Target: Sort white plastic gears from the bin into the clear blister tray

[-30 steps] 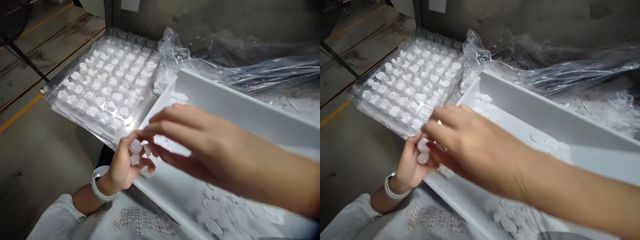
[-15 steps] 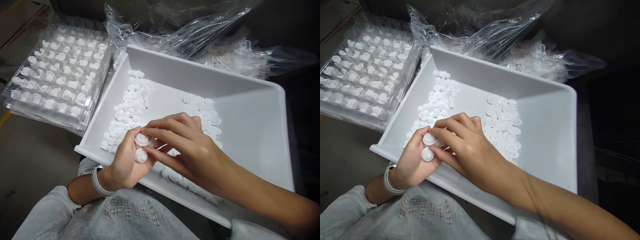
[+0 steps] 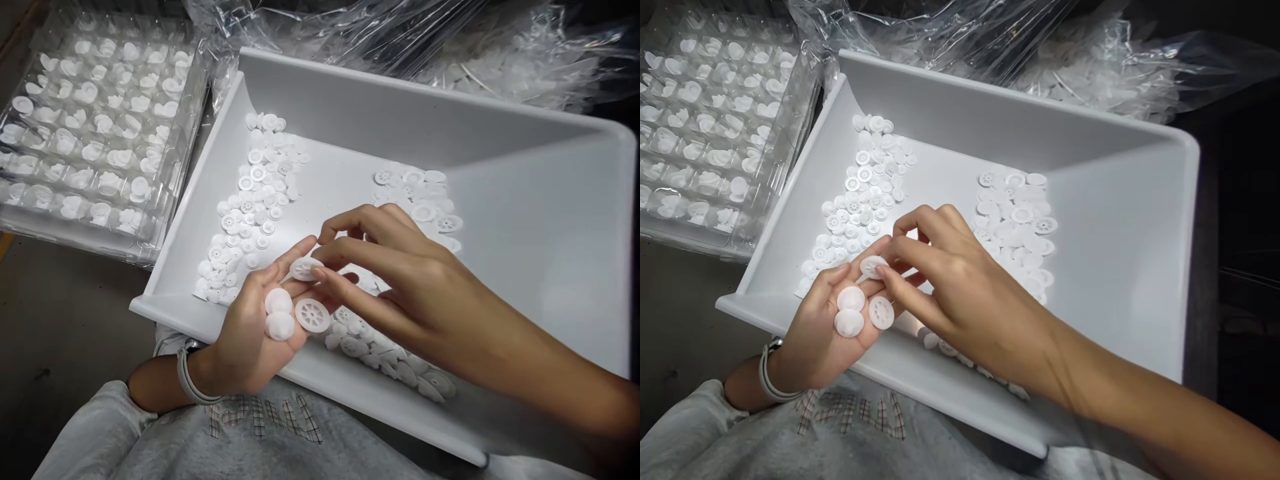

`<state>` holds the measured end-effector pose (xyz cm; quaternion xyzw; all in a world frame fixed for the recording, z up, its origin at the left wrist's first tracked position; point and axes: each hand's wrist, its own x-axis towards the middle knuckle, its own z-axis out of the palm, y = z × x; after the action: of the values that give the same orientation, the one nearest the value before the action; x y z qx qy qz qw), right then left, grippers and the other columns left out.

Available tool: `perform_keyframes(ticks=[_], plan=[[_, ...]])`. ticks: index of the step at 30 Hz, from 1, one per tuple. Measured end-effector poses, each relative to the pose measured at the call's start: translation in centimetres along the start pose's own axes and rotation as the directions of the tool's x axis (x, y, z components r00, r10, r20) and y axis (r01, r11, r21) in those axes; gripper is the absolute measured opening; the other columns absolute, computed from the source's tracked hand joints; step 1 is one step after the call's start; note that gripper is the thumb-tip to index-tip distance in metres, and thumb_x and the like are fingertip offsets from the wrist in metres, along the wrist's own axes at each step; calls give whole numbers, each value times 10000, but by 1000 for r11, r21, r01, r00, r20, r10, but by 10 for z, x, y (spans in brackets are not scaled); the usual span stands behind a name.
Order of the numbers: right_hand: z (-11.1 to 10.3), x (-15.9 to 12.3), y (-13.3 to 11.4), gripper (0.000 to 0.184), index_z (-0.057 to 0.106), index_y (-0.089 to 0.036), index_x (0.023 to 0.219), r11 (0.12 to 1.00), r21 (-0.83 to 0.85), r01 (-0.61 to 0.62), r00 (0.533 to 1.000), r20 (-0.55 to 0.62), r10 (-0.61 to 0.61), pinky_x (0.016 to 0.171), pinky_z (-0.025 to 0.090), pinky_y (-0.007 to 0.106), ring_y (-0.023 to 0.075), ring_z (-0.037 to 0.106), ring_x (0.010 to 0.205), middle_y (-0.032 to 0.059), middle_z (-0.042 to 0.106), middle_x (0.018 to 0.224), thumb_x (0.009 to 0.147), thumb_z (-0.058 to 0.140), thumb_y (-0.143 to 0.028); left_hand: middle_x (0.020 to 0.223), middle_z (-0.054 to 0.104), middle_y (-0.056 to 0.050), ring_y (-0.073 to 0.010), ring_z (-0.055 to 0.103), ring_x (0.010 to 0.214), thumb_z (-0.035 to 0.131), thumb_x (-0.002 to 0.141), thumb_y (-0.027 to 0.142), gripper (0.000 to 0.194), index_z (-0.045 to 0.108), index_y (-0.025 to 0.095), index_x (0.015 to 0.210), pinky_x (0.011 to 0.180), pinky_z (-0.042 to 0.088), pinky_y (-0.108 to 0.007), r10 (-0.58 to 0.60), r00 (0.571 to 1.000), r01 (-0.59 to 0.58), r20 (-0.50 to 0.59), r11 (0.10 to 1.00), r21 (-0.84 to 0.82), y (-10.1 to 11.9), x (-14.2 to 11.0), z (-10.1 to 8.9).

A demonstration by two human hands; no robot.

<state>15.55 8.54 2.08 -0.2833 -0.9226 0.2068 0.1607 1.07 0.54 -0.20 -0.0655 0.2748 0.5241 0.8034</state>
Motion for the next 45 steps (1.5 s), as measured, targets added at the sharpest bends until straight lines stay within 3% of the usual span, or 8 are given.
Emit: perform_keyframes(ticks=[5,7,12,17,22,26,36,45], plan=[[5,0,5,127,534,-237,956,994,-93,-58,997,-57,53,720,500,370,230,526,980,110,518,1063,950,499,-359,1274,657,-70,-233,498,1352,431,935,335,465,512,191,1370,1198,324,-409,-11,1000,11,-11,1000,-18,4,-1,0],[2,-1,5,150,511,-243,982,995,-83,-59,997,-48,55,738,519,378,246,515,1045,120,488,1106,933,525,-384,1304,641,-63,-249,508,1343,438,932,346,465,510,210,1371,1197,321,-437,-38,999,38,-11,999,-28,5,-1,-1],[-3,-7,-3,240,569,-269,1070,991,-76,107,993,63,-102,671,494,384,241,489,936,111,494,1116,918,533,-452,1369,600,-30,-258,476,1370,453,933,397,489,455,288,1410,1201,303,-464,-49,997,46,-58,998,-45,7,-1,-3],[2,-11,-6,263,579,-269,1159,995,-51,87,988,132,-79,722,482,363,232,478,985,99,492,1153,949,498,-405,1420,556,-20,-251,447,1394,423,941,385,514,397,297,1447,1154,378,-435,-76,996,74,-39,995,-64,9,0,-2],[3,-9,-4,234,588,-212,1138,981,-85,175,973,167,-159,708,473,366,221,489,908,110,539,1168,942,521,-322,1407,568,-20,-235,478,1370,385,949,366,522,367,283,1465,1130,409,-398,-85,995,80,-61,994,-70,11,1,1],[-1,-5,-1,194,580,-197,1100,972,-107,208,972,132,-193,683,464,376,218,498,873,107,589,1149,954,491,-288,1409,567,-28,-238,515,1337,371,955,370,542,321,279,1486,1120,419,-408,-54,996,48,-77,996,-79,10,0,1],[2,-6,10,293,545,-223,1175,941,-310,135,991,57,-123,688,448,389,252,539,925,122,603,1114,948,509,-405,1459,519,33,-180,494,1355,422,950,371,538,343,334,1480,1111,421,-316,0,1000,-2,-17,996,-93,9,-3,-5],[-5,-7,0,303,533,-219,1206,947,-293,131,991,11,-133,738,459,392,226,549,902,111,622,1145,924,581,-319,1435,543,22,-181,502,1347,408,947,385,521,370,335,1464,1150,381,-328,-9,999,6,-40,997,-81,9,-2,-5]])
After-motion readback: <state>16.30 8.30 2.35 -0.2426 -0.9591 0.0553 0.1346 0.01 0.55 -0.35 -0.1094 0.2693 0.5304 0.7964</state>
